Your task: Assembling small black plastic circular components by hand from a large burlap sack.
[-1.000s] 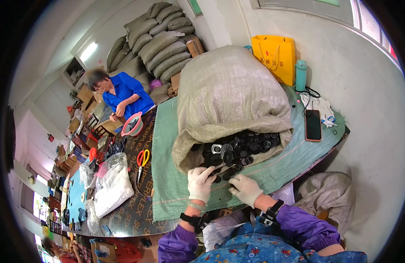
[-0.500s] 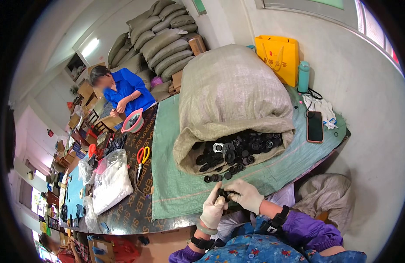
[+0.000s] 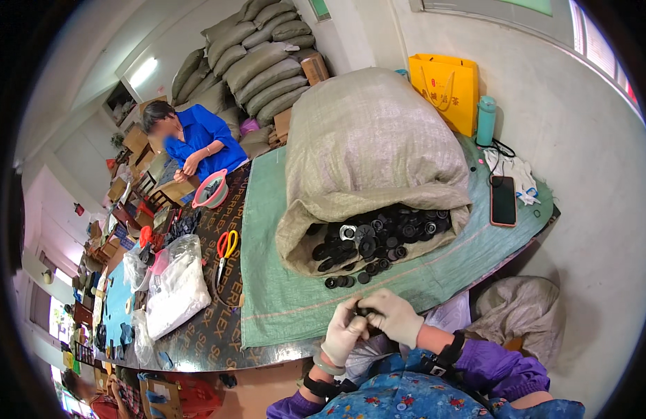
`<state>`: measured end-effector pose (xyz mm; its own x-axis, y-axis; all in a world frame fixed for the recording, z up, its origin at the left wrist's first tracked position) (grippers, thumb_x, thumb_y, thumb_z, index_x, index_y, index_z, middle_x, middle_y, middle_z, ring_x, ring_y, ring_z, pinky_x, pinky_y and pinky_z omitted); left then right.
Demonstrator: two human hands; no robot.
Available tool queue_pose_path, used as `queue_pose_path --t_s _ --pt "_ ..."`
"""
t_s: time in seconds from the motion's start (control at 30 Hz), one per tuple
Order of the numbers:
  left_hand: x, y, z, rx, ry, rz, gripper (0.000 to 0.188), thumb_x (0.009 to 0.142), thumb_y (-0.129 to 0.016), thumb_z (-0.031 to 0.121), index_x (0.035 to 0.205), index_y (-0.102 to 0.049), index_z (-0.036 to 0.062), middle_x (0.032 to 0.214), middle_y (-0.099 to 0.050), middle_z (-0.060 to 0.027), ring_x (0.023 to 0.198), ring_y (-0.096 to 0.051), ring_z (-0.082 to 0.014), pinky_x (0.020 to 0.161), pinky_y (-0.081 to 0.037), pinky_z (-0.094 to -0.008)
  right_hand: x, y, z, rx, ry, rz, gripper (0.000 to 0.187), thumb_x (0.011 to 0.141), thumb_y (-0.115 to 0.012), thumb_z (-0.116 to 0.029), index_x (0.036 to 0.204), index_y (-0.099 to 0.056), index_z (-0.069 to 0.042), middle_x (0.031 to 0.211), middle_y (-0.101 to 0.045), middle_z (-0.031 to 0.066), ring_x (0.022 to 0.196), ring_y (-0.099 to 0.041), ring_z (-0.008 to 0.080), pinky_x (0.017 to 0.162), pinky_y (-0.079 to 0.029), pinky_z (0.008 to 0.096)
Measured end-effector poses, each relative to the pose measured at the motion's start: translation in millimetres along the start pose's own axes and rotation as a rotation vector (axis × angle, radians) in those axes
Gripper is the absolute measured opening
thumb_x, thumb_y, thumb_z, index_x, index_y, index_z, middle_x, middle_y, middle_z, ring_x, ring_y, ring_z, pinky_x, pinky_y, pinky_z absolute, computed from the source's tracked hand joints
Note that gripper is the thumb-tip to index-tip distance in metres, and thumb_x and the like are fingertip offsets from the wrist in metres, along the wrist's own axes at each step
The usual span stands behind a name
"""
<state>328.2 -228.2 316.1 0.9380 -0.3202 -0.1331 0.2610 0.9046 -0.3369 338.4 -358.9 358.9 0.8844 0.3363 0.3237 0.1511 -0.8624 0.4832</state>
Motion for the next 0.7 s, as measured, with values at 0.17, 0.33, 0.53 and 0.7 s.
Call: queue_pose_path --t_s 0.17,0.33,0.53,0.7 --pt "-3 2 2 0.425 -0.259 0.056 0.061 0.082 -0.073 0.023 0.130 -0.041 0.0013 0.102 -0.055 -0.0067 0.077 -0.055 -0.0128 0.070 -0.047 -0.0244 -9 -13 23 0.372 -0.554 -0.150 0.026 0.089 -0.060 -0.023 0.108 -0.060 -0.005 0.096 -0.063 0.0115 0.088 -0.061 0.0239 0.076 -0.049 0.0345" --pt "-2 1 11 0.728 -0.475 0.108 0.056 0.080 -0.073 0.026 0.124 -0.049 0.0019 0.101 -0.056 -0.0139 0.084 -0.058 -0.0268 0.074 -0.049 -0.0335 -13 -17 24 0.398 -0.622 -0.135 0.031 0.090 -0.059 -0.026 0.108 -0.059 -0.001 0.094 -0.064 0.0109 0.083 -0.061 0.0183 0.075 -0.049 0.0320" --pt "-4 -4 3 -0.008 0.011 -0.023 0.053 0.086 -0.069 0.022 0.126 -0.044 -0.0009 0.089 -0.059 -0.0044 0.071 -0.054 -0.0112 0.065 -0.046 -0.0225 -6 -7 -2 -0.131 0.027 0.009 0.027 0.089 -0.058 -0.021 0.109 -0.060 -0.004 0.100 -0.063 0.0126 0.085 -0.063 0.0249 0.073 -0.050 0.0327" --pt "-4 4 -2 0.508 -0.286 0.075 0.056 0.086 -0.067 0.037 0.123 -0.046 0.0005 0.092 -0.058 -0.0046 0.072 -0.055 -0.0117 0.064 -0.046 -0.0225 -10 -13 17 0.149 -0.357 -0.020 0.025 0.090 -0.057 -0.024 0.104 -0.063 -0.005 0.096 -0.065 0.0156 0.088 -0.064 0.0261 0.076 -0.050 0.0348"
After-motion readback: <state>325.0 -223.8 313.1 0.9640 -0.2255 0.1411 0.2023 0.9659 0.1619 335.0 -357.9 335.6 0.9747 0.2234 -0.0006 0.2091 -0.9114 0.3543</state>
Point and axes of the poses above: each hand's wrist, its own x-axis towards the middle knuckle, its own y-axis out of the back of the hand, z = x × y, the point moved 7 cm from there along x, towards the middle knuckle
